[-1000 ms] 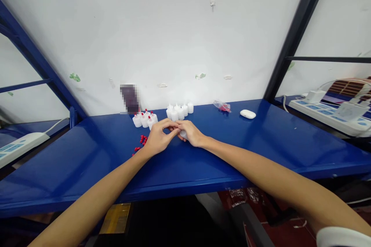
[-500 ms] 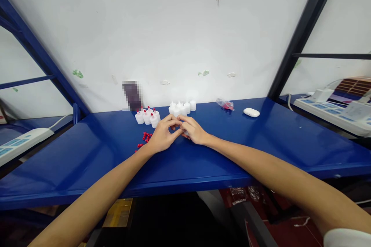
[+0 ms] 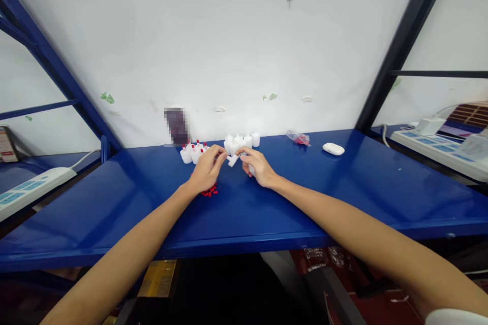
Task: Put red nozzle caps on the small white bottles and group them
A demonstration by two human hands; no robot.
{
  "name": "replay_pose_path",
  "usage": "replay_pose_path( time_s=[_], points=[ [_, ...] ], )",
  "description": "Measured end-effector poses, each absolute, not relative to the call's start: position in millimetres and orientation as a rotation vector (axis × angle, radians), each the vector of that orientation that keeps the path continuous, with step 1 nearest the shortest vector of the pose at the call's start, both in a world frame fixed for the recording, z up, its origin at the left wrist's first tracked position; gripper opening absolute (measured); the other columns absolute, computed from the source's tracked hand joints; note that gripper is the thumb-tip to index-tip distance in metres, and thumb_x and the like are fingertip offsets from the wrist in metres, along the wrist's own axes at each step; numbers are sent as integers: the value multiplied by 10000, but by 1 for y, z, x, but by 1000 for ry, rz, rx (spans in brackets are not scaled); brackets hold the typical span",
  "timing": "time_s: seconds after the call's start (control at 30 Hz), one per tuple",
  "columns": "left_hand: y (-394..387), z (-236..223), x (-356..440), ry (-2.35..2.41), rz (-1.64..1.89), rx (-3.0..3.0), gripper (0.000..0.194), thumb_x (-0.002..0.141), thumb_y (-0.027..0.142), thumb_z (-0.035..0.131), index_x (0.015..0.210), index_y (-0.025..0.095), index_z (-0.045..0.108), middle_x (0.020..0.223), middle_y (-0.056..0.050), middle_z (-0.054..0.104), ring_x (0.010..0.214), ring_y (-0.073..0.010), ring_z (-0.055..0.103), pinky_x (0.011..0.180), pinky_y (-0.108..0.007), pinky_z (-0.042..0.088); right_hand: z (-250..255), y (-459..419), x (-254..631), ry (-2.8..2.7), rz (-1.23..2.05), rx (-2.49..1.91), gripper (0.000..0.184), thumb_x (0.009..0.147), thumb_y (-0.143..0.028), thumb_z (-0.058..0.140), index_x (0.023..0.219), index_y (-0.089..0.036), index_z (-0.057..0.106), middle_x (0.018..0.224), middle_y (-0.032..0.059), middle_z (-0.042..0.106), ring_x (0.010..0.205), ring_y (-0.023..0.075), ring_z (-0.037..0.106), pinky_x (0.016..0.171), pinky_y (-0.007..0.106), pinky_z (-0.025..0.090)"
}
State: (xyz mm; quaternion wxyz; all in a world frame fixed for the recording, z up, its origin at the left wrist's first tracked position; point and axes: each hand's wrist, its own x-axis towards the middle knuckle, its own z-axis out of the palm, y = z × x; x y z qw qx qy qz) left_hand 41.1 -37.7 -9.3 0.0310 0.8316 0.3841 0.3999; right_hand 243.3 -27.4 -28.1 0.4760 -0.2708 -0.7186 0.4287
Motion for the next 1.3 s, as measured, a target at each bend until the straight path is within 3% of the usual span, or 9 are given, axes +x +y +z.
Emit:
replay_pose_path(
  time_s=[0.23,0.4,0.53,0.73,0.9,1.07,1.23,1.3],
  points=[
    [-34,1,19,1696,560,2797,278,999,361,406,959,186,617,942,-86,659,817,-231,627,659,-301,417,-23,-27,254,-1433,839,-549,300,833,-407,436,896,-169,608,520,-13,500,446,150,460,492,292,354],
    [-30,3,13,1935,441,2765,246,979,338,444,1004,178,628,999,-116,687,859,-270,660,696,-328,436,-27,-29,251,-1447,795,-545,281,683,-373,458,859,-189,576,535,-6,510,459,164,460,491,302,352],
    [-24,3,2,2026,468,2735,244,958,310,460,1018,171,651,1010,-138,696,899,-315,665,717,-362,453,-29,-32,247,-1511,778,-554,278,686,-388,458,829,-188,588,542,0,505,487,169,461,516,307,357],
    [-25,10,-6,1759,702,2770,239,929,267,497,1083,208,670,1070,-91,706,955,-258,652,762,-322,464,-27,-39,249,-1660,705,-565,241,650,-350,468,792,-194,585,575,6,511,521,170,459,545,313,352],
    [-37,19,-5,1457,368,2915,196,857,266,563,969,224,718,817,-48,711,739,-216,638,657,-297,427,-25,-44,249,-1698,735,-591,194,658,-302,436,758,-198,566,575,10,505,531,176,460,557,320,361],
    [-40,22,-9,1448,285,2847,195,802,240,573,897,229,744,771,-42,723,714,-217,640,616,-298,403,-25,-45,250,-1678,716,-558,157,666,-309,465,762,-205,532,602,6,506,546,168,457,564,315,364],
    [-40,32,-23,1470,242,2689,207,733,183,555,780,212,754,736,-36,738,682,-193,649,637,-279,438,-26,-35,242,-1635,1079,-642,159,724,-319,449,764,-195,541,599,2,518,538,162,479,552,303,385],
    [-39,34,-31,1450,253,2649,206,735,193,552,759,210,756,753,-29,748,685,-185,655,655,-272,452,-26,-30,237,-1629,1212,-664,157,685,-276,440,771,-191,541,612,2,530,565,164,490,573,303,397]
  ],
)
